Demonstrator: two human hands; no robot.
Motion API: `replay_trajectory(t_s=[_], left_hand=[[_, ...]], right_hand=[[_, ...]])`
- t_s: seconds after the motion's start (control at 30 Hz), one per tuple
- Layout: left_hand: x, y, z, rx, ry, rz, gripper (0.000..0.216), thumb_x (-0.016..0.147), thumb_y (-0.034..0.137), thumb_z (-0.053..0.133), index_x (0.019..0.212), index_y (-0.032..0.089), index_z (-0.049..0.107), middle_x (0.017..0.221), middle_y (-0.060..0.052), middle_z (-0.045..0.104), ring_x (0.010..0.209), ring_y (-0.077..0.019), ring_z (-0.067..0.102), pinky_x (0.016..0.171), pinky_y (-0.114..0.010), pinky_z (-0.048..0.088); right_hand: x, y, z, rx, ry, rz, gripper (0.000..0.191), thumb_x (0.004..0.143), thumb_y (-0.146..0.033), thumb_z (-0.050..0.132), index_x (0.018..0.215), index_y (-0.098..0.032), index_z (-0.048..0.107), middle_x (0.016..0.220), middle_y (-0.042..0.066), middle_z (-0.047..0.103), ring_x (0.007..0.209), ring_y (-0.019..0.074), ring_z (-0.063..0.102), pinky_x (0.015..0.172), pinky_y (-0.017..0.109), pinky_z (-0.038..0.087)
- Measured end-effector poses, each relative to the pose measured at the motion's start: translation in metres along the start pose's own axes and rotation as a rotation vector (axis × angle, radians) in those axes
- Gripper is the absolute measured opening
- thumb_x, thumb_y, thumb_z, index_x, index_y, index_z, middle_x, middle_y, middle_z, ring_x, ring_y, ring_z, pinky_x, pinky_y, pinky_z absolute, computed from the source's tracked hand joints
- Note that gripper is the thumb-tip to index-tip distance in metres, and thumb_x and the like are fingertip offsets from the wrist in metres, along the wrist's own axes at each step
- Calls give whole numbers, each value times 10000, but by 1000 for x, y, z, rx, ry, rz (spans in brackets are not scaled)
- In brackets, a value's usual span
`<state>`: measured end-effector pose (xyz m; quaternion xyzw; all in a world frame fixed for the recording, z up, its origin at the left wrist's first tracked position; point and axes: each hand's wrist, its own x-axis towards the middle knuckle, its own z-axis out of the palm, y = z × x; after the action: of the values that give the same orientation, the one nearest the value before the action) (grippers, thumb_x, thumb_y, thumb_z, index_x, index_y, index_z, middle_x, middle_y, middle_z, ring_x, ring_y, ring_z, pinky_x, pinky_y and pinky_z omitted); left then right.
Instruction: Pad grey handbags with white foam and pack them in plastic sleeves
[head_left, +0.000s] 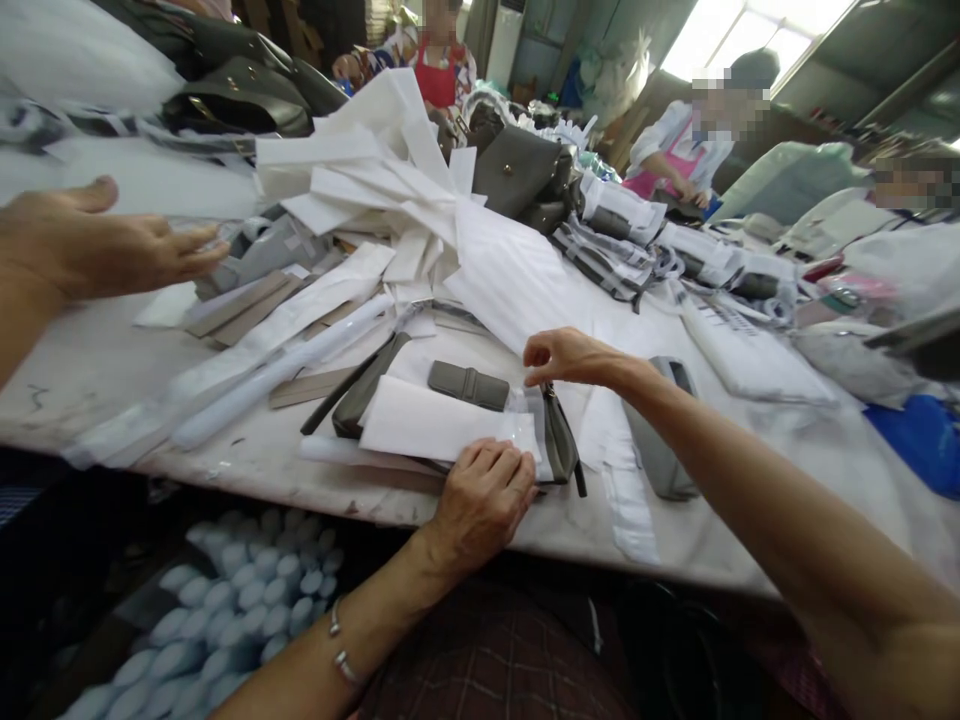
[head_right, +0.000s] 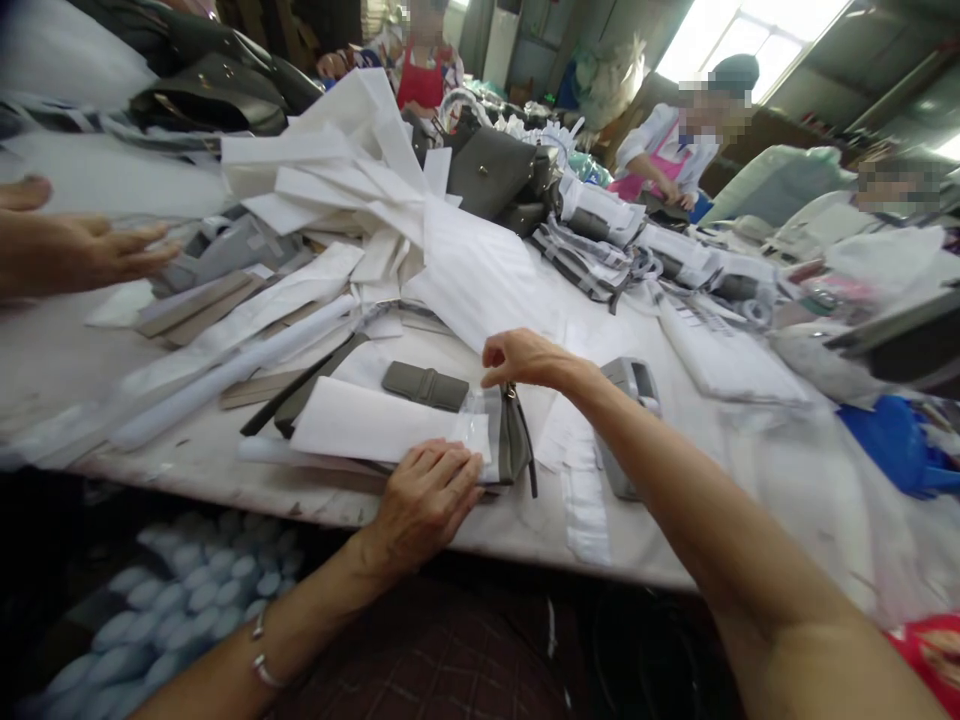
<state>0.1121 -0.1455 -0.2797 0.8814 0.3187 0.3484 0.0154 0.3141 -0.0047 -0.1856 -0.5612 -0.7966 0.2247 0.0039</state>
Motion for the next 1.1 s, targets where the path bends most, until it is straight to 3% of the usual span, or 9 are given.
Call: replay_trajectory(t_s=[0.1, 0.3, 0.4, 0.5, 0.67, 0.8, 0.87, 0.97, 1.1], left_hand=[[0, 0, 0, 4, 19, 3, 239, 932, 250, 542, 1134, 137, 600, 979, -75, 667, 973, -234, 600, 929, -395, 457], [0, -1, -1, 9, -17, 2, 258, 926, 267, 550, 1147, 142, 595, 1011, -79, 661, 995, -238, 596, 921, -405, 472], [-1, 0, 2, -7, -38, -12, 223, 928, 268, 537, 1098, 147, 613, 974, -78, 660, 963, -239, 608, 874, -402, 501], [-3, -2, 2, 9, -15, 26, 206, 954, 239, 485, 1040, 129, 638, 955, -99, 679, 970, -241, 625, 887, -401, 514], [-19, -30, -49, 38, -8, 192, 210, 956, 140, 478, 1088, 147, 640, 1066, -75, 713, 1095, -177, 625, 1081, -357, 427], [-42, -81, -109, 262, 32, -85, 423, 913, 278, 626, 1318, 189, 541, 1359, -140, 581, 1344, -315, 465, 1149, -561, 316], [-54, -104, -123, 196, -14, -189, 522, 916, 313, 625, 1400, 209, 458, 1393, -150, 539, 1330, -307, 482, 1102, -520, 402], [-65, -115, -118, 22, -15, -288, 536, 942, 302, 583, 1439, 240, 393, 1373, -117, 539, 1289, -248, 523, 1062, -419, 467], [-68, -86, -87, 48, 102, -353, 531, 917, 385, 620, 1399, 253, 440, 1212, -85, 619, 1140, -246, 613, 972, -382, 527]], right_hand=[[-21, 5, 20, 106, 31, -2, 139, 762, -349, 749, 802, -219, 721, 746, -19, 701, 693, 145, 629, 627, 235, 439], [-40, -26, 43, -71, 278, -94, 29, 806, -217, 734, 799, -192, 746, 809, 33, 711, 796, 190, 643, 754, 295, 463], [-50, -54, 49, 84, 377, -175, 94, 866, -270, 684, 892, -218, 758, 912, 32, 740, 852, 192, 676, 818, 309, 497], [-60, -74, 76, 318, 421, -231, 241, 953, -309, 548, 1084, -223, 732, 1099, 52, 739, 1015, 197, 685, 919, 330, 523], [-68, -76, 121, 279, 426, -282, 412, 1013, -359, 420, 1354, -186, 572, 1428, 115, 557, 1318, 238, 518, 1112, 461, 421], [-68, -74, 123, 93, 460, -313, 490, 980, -385, 504, 1413, -156, 498, 1491, 147, 480, 1368, 287, 454, 1138, 534, 371], [-69, -78, 119, 35, 445, -315, 505, 967, -372, 533, 1408, -130, 493, 1489, 163, 476, 1372, 300, 448, 1147, 543, 353], [-72, -95, 115, 8, 428, -269, 525, 948, -377, 568, 1377, -80, 506, 1470, 201, 487, 1365, 313, 456, 1136, 520, 376], [-74, -117, 124, -32, 500, -220, 664, 895, -425, 649, 1415, -60, 455, 1502, 218, 439, 1411, 344, 381, 1163, 545, 311]])
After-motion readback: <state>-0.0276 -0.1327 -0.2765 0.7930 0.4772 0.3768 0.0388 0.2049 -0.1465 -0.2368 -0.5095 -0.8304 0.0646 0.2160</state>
